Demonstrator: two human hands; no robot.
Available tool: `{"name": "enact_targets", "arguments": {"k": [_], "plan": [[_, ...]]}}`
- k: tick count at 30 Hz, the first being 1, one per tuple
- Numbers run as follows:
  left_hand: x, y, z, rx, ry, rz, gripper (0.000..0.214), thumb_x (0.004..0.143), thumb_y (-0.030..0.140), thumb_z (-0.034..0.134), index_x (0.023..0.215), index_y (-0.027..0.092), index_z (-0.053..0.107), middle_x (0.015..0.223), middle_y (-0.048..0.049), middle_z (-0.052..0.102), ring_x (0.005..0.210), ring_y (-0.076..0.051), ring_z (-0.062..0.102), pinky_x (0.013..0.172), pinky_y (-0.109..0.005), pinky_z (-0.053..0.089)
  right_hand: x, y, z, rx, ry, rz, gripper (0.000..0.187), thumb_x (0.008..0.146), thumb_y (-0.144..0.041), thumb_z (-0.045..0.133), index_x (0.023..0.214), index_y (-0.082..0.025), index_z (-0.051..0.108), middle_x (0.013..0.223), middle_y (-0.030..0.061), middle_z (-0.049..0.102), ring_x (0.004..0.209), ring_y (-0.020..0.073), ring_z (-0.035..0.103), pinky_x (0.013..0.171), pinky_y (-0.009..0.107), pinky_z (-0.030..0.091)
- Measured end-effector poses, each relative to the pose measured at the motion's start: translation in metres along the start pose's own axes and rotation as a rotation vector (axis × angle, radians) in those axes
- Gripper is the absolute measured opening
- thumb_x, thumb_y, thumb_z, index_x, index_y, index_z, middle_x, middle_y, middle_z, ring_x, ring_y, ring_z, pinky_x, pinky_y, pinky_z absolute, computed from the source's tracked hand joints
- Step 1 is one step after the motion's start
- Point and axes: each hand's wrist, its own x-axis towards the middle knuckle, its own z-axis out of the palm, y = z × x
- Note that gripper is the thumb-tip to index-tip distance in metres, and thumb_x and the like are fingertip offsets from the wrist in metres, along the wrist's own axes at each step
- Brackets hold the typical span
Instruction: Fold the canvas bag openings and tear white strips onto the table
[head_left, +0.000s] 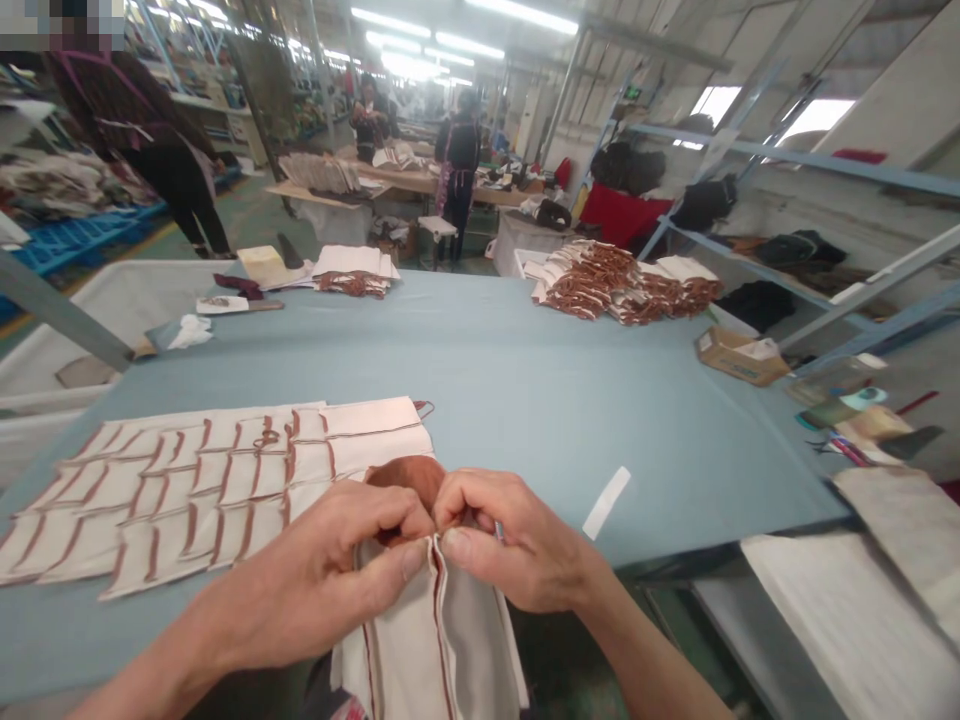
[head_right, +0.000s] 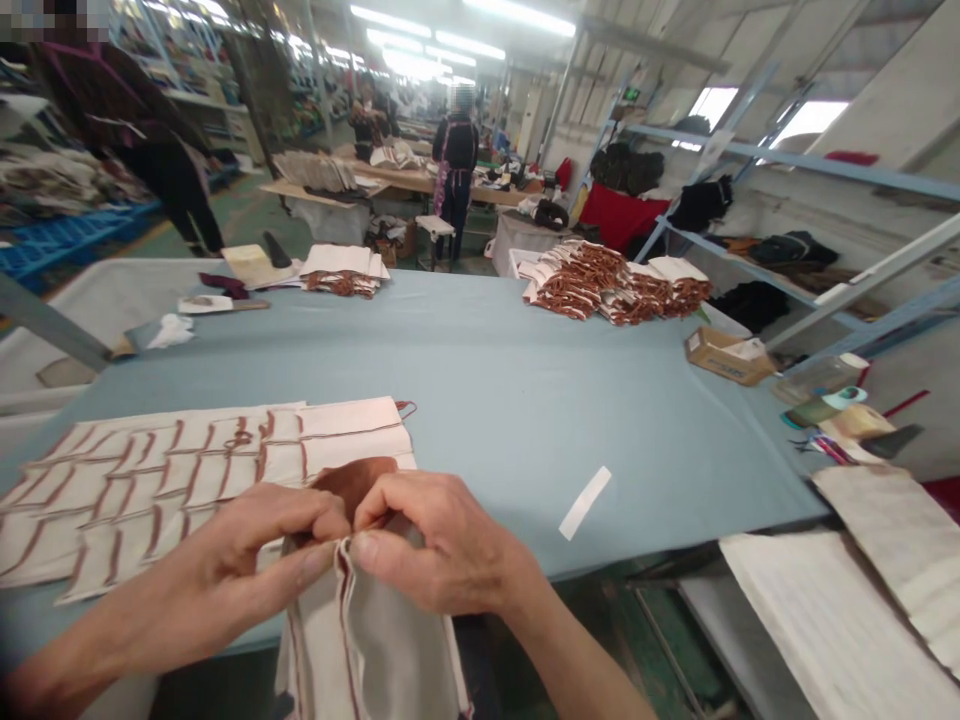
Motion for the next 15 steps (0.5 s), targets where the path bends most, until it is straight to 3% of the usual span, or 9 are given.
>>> {"name": "enact_targets", "arguments": {"k": [4,10,15], "plan": [[-0.0018,0.0057,0.0015,-0.051,-0.011,-0.023,0.027,0.095,0.025,0.049,0.071,0.020,0.059,0.065,0.0061,0.054,0.061,-0.010,0.052,0.059,-0.020,0.039,-0.0008,-0.0042,0.0000,-0.011,0.024,-0.063,0.023,0.086,-0.038,0.074,0.084,-0.023,0.056,0.079,-0.0048,0.059,0.067,0.0120,0.049,0.072,0.026,0.043],[-0.0018,0.0079,0.0061,-0.206,0.010,-0.044,0.031,0.097,0.029,0.051,0.067,0.021,0.054,0.060,0.0079,0.041,0.054,-0.009,0.040,0.050,-0.021,0.031,0.0013,-0.0054,-0.0014,0.032,-0.009,-0.042,0.015,0.089,-0.030,0.068,0.083,-0.023,0.056,0.078,-0.0041,0.061,0.068,0.0116,0.052,0.068,0.024,0.044],[-0.0090,0.0029,0.0075,-0.205,0.029,-0.081,0.035,0.103,0.031,0.049,0.071,0.020,0.057,0.065,0.0065,0.047,0.060,-0.010,0.046,0.057,-0.022,0.036,0.0025,-0.0059,0.0040,-0.033,0.039,-0.055,0.011,0.087,-0.027,0.067,0.081,-0.023,0.058,0.076,-0.0038,0.062,0.067,0.0119,0.054,0.068,0.024,0.045]]}}
